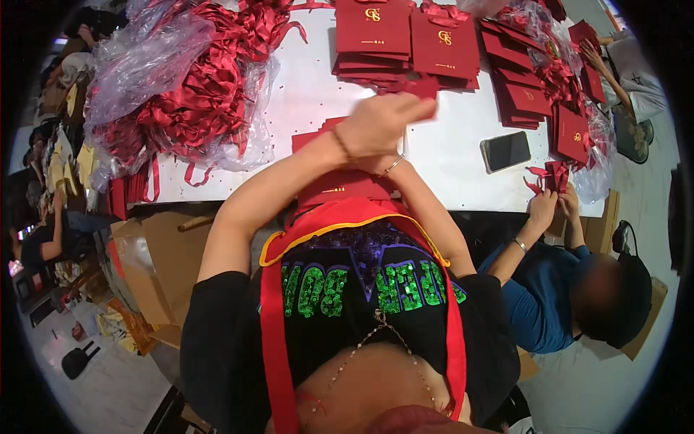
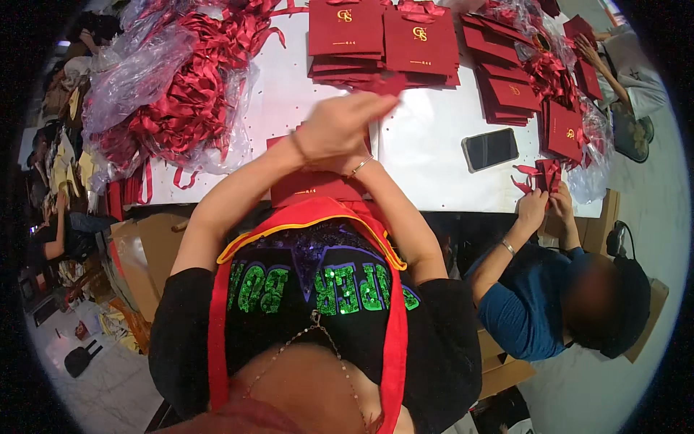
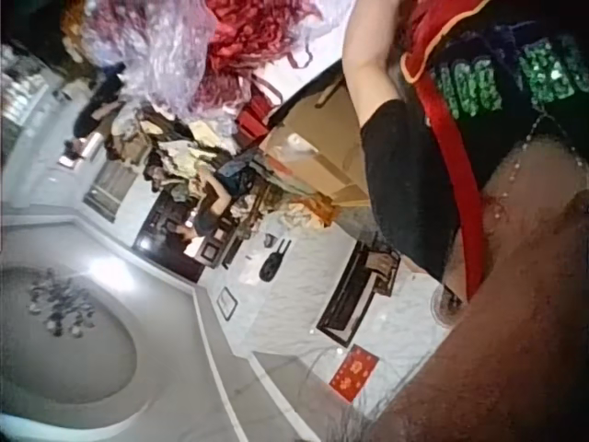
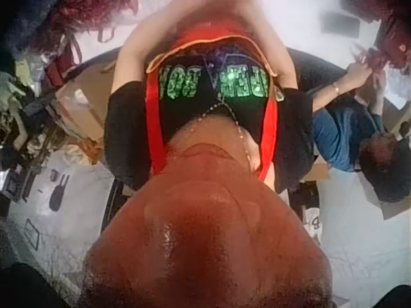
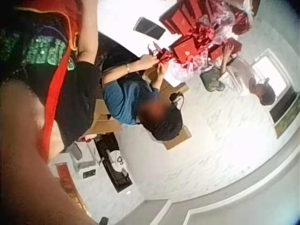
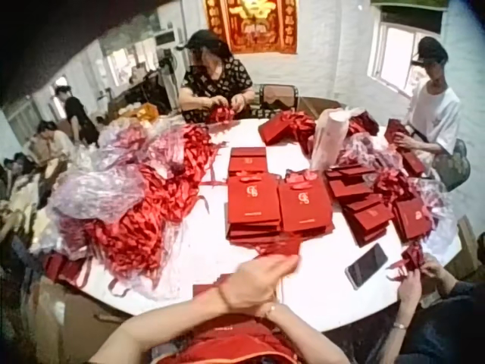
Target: Tying red ribbons onto small red gift bags at a workstation.
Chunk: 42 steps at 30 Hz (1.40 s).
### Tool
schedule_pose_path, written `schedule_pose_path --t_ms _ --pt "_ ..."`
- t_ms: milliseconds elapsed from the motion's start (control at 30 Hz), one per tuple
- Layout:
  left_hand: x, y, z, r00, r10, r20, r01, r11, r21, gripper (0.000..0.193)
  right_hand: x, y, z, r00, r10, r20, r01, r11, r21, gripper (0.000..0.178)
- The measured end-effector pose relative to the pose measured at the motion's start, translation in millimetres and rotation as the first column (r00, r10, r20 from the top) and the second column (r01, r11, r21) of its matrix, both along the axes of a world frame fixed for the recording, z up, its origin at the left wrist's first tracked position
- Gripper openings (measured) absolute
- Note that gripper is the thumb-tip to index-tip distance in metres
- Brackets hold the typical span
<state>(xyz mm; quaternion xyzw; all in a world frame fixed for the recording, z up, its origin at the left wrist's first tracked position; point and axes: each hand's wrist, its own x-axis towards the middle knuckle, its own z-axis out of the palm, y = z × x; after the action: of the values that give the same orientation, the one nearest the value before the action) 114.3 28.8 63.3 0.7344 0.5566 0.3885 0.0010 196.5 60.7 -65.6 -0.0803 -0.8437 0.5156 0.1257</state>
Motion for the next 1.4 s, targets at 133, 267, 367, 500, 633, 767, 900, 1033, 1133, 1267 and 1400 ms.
schedule_pose_path --t_ms 133,267,367,500,633,767,900,1033,1133,1267,1400 --pt "55 37 -49 0.934 -0.040 -0.356 0.014 0.997 -0.074 0.038 -11 -6 -22 0.991 -0.127 -0.040 0.125 0.782 0.611 0.052" --pt "78 56 -86 0.909 -0.143 -0.391 0.009 0.946 -0.323 0.038 -4 -7 -1 0.989 -0.135 0.058 0.063 0.751 0.658 0.053" --pt "72 53 -78 0.912 -0.270 -0.308 0.063 0.835 -0.547 0.043 -5 -7 0 0.987 -0.138 0.081 0.048 0.739 0.672 0.055" --pt "46 34 -61 0.982 -0.136 0.130 0.186 0.813 -0.552 0.040 4 -3 12 0.992 -0.075 0.105 -0.009 0.770 0.638 0.055" --pt "-26 -29 -69 0.979 0.180 0.094 -0.159 0.968 -0.196 0.029 12 3 -4 0.995 -0.091 0.040 0.069 0.923 0.379 0.070" --pt "-70 -121 -92 0.749 0.661 0.045 -0.615 0.718 -0.327 0.025 12 -1 51 0.990 -0.137 0.037 0.094 0.833 0.546 0.075" --pt "-51 -147 -94 0.512 0.780 0.360 -0.442 0.599 -0.668 0.028 6 -13 69 0.980 -0.198 0.013 0.139 0.731 0.669 0.068" --pt "-47 -136 -90 0.541 0.706 0.456 -0.406 0.695 -0.594 0.029 -4 -22 77 0.970 -0.234 0.067 0.120 0.700 0.704 0.056" --pt "-66 -134 -83 0.659 0.679 0.324 -0.532 0.725 -0.437 0.031 -6 -24 78 0.981 -0.192 0.016 0.129 0.717 0.685 0.049" --pt "-135 -141 -68 0.366 0.891 -0.268 -0.921 0.389 0.034 0.033 -4 -22 78 0.975 -0.223 0.023 0.147 0.713 0.686 0.044" --pt "-171 -153 -76 0.307 0.791 -0.529 -0.952 0.264 -0.157 0.029 -11 -15 80 0.979 -0.186 0.085 0.088 0.757 0.647 0.043"
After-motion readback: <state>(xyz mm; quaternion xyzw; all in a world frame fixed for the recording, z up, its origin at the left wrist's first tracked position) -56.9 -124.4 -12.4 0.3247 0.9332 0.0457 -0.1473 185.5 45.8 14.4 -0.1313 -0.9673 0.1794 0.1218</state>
